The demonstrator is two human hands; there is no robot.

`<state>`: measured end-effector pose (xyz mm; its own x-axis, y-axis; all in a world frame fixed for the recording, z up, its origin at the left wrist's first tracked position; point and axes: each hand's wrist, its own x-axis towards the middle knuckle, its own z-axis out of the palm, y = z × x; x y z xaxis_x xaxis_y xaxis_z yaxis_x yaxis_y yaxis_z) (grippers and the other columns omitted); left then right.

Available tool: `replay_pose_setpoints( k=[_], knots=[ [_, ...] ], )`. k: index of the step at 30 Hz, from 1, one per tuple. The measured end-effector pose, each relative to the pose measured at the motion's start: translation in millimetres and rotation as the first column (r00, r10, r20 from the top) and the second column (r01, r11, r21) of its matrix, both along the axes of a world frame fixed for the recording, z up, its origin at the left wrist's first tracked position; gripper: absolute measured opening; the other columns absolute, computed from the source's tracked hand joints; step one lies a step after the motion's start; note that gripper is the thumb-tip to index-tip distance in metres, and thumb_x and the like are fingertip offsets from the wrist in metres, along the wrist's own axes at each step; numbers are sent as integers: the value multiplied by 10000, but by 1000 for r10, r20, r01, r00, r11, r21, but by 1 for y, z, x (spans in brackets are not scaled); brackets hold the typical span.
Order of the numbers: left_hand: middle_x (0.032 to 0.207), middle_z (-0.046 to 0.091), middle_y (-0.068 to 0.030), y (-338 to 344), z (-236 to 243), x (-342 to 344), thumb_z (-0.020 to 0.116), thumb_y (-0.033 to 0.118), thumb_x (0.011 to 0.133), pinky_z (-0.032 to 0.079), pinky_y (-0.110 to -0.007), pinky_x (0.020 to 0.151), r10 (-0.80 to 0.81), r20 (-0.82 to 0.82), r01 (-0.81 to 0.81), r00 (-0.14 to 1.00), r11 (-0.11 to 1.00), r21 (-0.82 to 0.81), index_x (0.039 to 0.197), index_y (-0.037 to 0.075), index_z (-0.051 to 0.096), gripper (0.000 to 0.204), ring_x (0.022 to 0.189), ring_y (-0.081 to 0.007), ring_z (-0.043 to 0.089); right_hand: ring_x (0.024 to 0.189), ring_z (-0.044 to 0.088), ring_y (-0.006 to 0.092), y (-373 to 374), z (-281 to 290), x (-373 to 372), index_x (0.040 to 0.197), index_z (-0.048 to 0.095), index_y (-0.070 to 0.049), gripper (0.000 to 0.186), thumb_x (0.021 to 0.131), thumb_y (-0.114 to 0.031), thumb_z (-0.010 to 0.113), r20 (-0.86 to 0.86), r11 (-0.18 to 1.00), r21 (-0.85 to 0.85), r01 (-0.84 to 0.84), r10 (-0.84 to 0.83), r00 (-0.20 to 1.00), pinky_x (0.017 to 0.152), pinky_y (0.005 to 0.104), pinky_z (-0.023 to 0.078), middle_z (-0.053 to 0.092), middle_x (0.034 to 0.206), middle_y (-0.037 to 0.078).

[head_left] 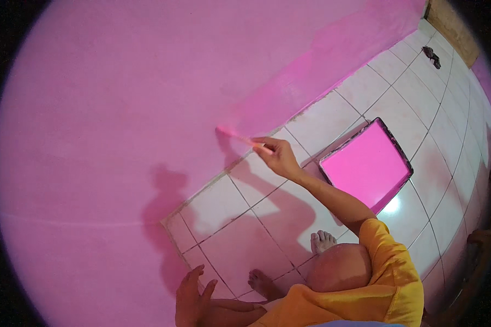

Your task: The person paints a wall with pink paint using a brush, dipping the brush into a paint tray on the floor.

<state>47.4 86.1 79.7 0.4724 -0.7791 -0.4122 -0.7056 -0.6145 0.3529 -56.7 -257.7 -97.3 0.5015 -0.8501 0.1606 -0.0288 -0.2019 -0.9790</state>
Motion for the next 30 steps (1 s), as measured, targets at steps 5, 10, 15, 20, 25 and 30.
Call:
replay_pose_setpoints(
  k=[5,10,15,20,25,30],
  knots=[
    [1156,563,-191,-5,3,-3,615,142,850,429,-371,941,8,-19,-8,1000,1000,-9,1253,28,479,440,1083,-312,535,806,563,106,-31,-31,-2,1051,641,20,242,882,-153,619,95,992,-2,128,-127,987,716,269,461,672,867,53],
    [1143,574,-192,18,-10,-3,611,138,855,430,-376,933,220,-216,-255,951,955,-151,1242,37,490,418,1065,-327,548,686,503,76,-58,-21,-35,1098,616,19,280,889,-167,600,126,869,95,485,-494,860,597,227,404,621,782,43],
    [1106,597,-174,-8,5,-12,697,213,778,444,-401,913,89,15,-89,996,993,78,1194,43,525,482,1063,-330,564,691,524,101,-41,-47,-5,1065,611,25,265,907,-182,561,362,830,17,558,-525,770,581,266,425,620,791,56],
    [1118,581,-190,-10,10,-4,637,227,832,436,-398,906,36,12,-36,999,999,24,1210,51,509,435,1058,-338,549,594,445,59,21,-27,29,1043,623,-10,218,882,-155,606,177,990,141,15,-40,983,518,247,359,546,647,-12],
    [1085,594,-187,-5,-2,1,674,237,807,449,-422,868,23,16,-23,1000,1000,7,1186,47,520,451,1031,-356,554,691,518,89,2,-40,14,1076,612,-5,255,868,-151,620,148,995,96,7,-21,989,602,254,422,626,778,35],
    [1086,595,-190,4,-5,2,672,252,808,448,-421,868,48,19,-47,999,999,-1,1194,57,520,458,1039,-354,554,600,434,47,-53,-34,-23,1082,615,-14,260,893,-193,616,210,824,220,522,-562,800,518,203,331,550,681,-19]
  ],
)
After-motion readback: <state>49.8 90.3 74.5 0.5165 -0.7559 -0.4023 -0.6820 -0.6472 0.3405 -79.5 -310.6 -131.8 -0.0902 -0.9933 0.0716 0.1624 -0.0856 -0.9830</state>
